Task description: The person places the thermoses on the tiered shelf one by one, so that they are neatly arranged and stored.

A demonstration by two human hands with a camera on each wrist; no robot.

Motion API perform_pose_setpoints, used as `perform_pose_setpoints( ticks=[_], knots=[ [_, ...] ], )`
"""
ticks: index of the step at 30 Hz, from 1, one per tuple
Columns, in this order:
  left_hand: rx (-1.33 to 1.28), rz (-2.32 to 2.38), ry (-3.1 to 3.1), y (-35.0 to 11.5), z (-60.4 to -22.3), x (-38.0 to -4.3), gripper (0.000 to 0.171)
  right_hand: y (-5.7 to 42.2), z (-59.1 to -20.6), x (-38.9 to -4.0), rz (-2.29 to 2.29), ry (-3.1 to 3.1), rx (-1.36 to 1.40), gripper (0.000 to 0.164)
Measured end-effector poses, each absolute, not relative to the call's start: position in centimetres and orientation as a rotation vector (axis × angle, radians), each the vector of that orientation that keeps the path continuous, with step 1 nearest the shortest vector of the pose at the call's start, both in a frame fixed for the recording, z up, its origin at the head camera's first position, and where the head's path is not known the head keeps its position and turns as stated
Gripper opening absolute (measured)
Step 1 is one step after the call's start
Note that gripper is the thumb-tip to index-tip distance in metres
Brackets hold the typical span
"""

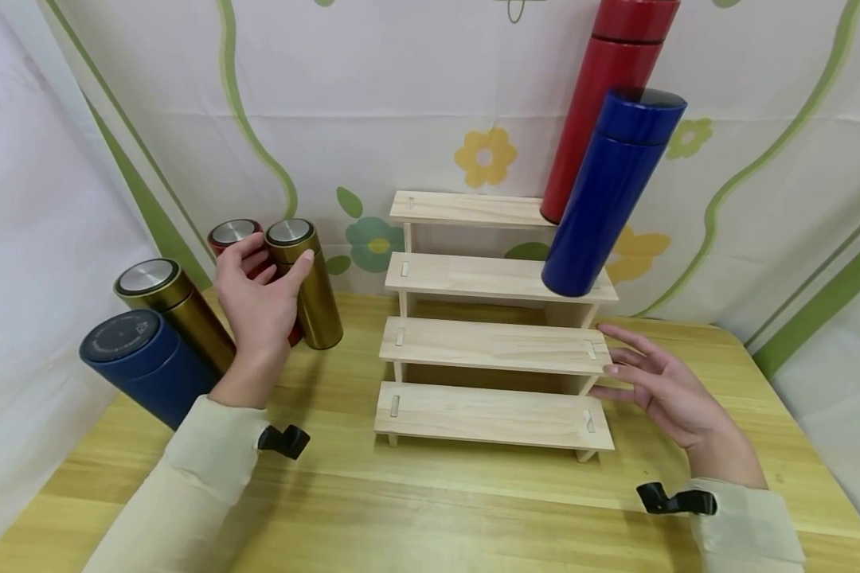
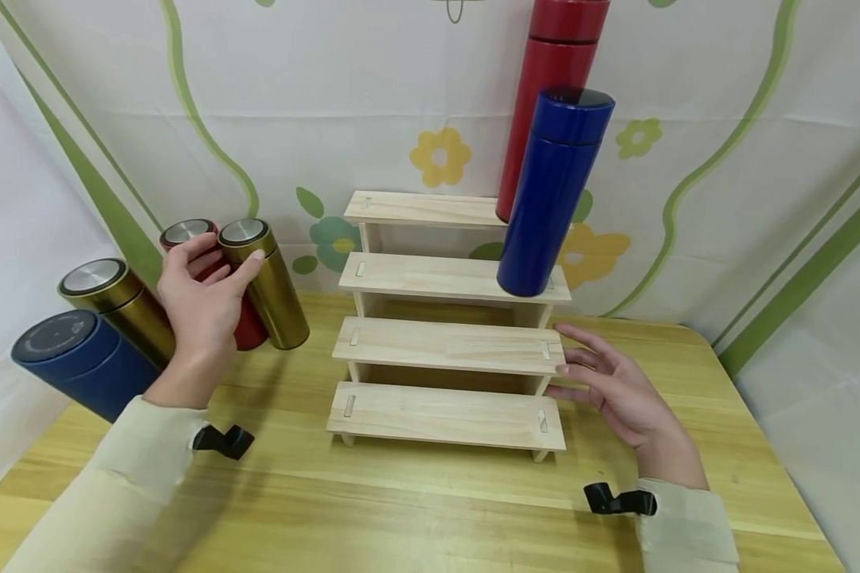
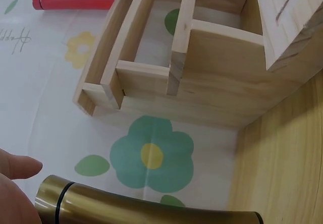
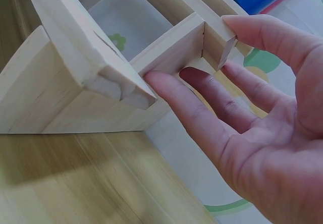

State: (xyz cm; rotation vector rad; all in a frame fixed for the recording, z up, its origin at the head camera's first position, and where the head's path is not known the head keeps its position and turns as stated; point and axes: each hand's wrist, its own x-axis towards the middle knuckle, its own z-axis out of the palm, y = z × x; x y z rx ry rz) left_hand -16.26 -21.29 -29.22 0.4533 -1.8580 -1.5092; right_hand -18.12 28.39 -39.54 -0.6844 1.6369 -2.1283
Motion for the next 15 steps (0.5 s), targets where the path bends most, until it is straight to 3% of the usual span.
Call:
perform_pose_setpoints(
  ticks=[15],
  knots=[
    [0.377,-1.342,-1.925,-21.16,-30.01,-16.84,0.059,28.38,-39.54,-18.09,-2.123,1.65,-0.677,0.064]
  ],
)
